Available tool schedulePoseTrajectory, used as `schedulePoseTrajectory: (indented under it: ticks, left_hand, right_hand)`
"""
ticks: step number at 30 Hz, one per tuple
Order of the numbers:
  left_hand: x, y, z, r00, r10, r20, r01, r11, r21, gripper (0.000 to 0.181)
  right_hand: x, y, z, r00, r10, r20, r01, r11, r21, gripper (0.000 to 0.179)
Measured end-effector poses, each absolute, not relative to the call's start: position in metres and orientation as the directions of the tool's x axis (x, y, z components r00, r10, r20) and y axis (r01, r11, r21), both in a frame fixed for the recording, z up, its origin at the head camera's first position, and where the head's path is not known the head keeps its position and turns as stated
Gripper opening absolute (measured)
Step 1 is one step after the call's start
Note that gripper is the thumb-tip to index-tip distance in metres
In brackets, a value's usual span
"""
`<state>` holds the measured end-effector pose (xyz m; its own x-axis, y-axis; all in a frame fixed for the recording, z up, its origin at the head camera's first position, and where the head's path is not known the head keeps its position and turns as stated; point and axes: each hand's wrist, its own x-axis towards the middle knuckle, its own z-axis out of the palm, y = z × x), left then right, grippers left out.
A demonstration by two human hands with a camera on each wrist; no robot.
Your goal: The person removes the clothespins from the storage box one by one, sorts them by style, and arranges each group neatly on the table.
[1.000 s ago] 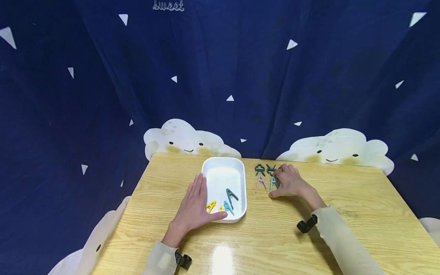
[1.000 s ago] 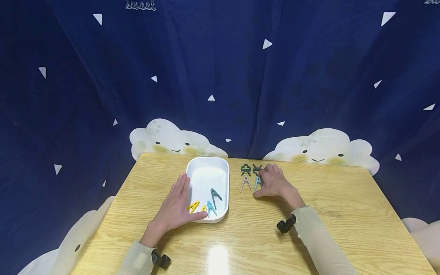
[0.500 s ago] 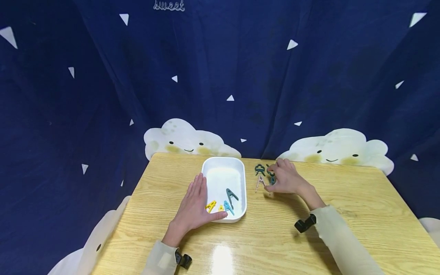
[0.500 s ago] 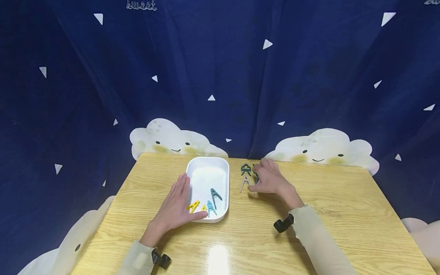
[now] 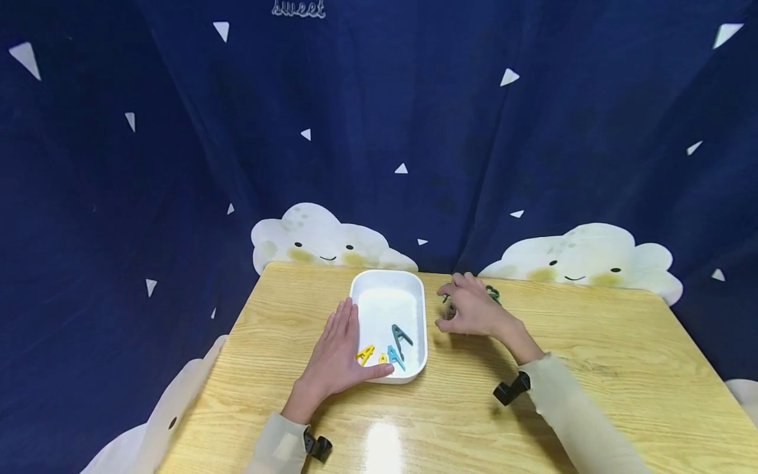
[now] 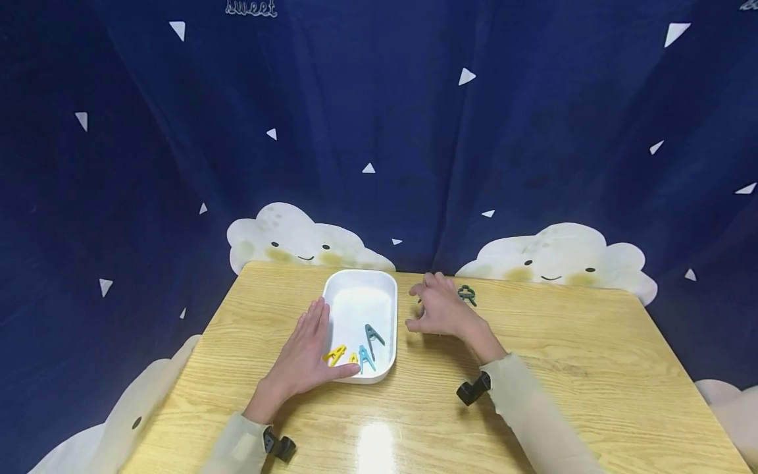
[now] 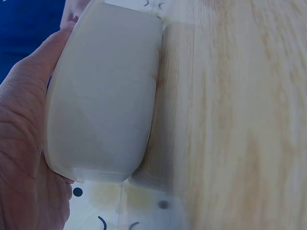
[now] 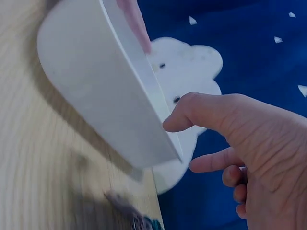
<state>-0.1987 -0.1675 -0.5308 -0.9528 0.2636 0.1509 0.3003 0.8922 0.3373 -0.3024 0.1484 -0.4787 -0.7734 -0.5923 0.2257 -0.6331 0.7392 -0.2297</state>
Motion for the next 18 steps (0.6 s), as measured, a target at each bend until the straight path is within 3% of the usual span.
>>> schedulePoseTrajectory:
  ticks: [18]
  left_hand:
    - [-0.201, -0.169, -0.533, -0.951, 0.274, 0.146, 0.308, 0.892, 0.331, 0.145]
  right_hand:
    - [-0.284, 0.075, -0.486, -0.645, -0.765, 0.0, -0.754, 0.635, -0.168, 0.074]
